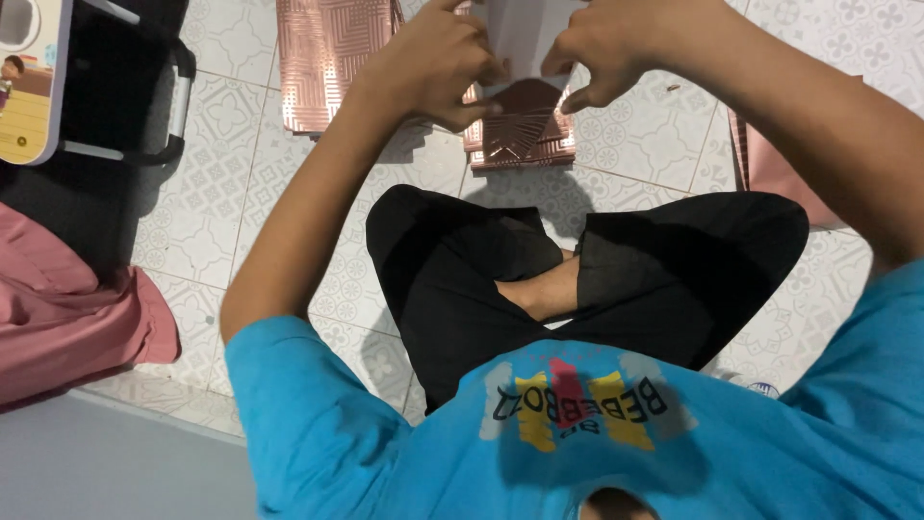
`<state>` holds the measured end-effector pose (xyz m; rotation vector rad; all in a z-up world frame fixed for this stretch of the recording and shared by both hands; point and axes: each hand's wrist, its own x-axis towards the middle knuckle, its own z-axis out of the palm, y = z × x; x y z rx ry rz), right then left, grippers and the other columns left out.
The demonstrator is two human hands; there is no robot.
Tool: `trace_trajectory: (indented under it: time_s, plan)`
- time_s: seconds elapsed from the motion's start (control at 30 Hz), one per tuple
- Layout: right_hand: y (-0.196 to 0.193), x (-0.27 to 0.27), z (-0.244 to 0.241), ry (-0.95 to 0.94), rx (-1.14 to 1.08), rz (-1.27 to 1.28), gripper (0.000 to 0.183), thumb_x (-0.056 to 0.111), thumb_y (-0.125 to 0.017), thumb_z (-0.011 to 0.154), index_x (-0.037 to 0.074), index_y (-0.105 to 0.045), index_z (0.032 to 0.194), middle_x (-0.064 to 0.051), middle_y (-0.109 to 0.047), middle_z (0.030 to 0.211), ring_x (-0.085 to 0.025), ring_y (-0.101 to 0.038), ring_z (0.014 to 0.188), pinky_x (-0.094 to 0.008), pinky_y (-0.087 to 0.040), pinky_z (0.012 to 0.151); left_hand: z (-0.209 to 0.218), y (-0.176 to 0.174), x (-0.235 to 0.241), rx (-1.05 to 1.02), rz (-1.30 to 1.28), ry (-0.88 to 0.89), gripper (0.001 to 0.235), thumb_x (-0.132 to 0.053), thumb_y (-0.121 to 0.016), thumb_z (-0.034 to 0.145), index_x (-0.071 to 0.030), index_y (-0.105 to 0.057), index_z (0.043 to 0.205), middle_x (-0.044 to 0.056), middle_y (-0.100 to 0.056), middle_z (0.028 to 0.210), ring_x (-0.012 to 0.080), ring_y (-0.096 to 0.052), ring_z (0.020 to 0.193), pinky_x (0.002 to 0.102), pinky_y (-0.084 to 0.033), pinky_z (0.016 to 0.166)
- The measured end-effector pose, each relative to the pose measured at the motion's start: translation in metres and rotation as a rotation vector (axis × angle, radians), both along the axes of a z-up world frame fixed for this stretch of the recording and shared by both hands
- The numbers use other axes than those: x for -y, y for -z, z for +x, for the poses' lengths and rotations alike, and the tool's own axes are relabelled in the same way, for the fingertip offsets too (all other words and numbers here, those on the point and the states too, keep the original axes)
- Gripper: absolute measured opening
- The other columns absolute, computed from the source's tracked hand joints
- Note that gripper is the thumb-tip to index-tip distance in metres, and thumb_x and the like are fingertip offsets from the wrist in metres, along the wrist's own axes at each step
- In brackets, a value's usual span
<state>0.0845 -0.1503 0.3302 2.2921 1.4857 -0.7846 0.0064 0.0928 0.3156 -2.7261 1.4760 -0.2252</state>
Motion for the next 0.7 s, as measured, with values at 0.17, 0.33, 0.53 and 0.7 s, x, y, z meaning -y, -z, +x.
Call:
trace_trajectory:
  time_s: [0.17, 0.33, 0.53, 0.7]
  plan:
    - [-0.009, 0.001, -0.014, -0.131, 0.15, -0.097, 0.058, 0.074, -0.043, 0.096, 0.027, -0.075, 0.11, 0.0, -0.079, 0.082, -0.024, -0.076, 0.08, -0.037, -0.055, 0.081, 0.007, 0.006, 0.011, 0.018, 0.252, -0.057, 0.046, -0.065, -0.059, 0.095, -0.024, -0.078, 0.084, 0.001, -0.065, 0.059, 0.0237, -0.068, 0.065, 0.045, -0.039, 0.101]
    - [0.021, 0.031, 0.019, -0.163, -0.05, 0.394, 0.067, 0.063, -0.054, 0.095, 0.007, -0.07, 0.127, -0.014, -0.074, 0.118, -0.036, -0.069, 0.109, -0.048, -0.05, 0.1, 0.006, -0.001, -0.006, -0.171, 0.16, -0.131, 0.043, -0.05, -0.05, 0.11, -0.017, -0.077, 0.111, 0.006, -0.066, 0.054, 0.0246, -0.069, 0.053, 0.039, -0.048, 0.052]
    - [-0.003, 0.044, 0.007, 0.297, -0.329, 0.455, 0.047, 0.048, -0.043, 0.108, 0.008, -0.063, 0.124, -0.009, -0.068, 0.121, -0.029, -0.063, 0.114, -0.045, -0.047, 0.098, -0.002, 0.007, -0.02, -0.266, -0.166, -0.16, 0.026, -0.031, -0.054, 0.113, -0.005, -0.049, 0.117, 0.016, -0.071, 0.08, 0.038, -0.065, 0.075, 0.048, -0.039, 0.092]
    - [-0.012, 0.043, -0.012, 0.44, -0.337, 0.625, 0.035, 0.015, -0.051, 0.111, 0.01, -0.039, 0.143, -0.025, -0.07, 0.117, -0.038, -0.072, 0.101, -0.052, -0.059, 0.078, 0.001, 0.037, -0.011, -0.028, -0.378, -0.169, 0.031, -0.015, -0.078, 0.097, -0.012, -0.064, 0.126, 0.005, -0.07, 0.117, 0.0217, -0.065, 0.102, 0.038, -0.042, 0.09]
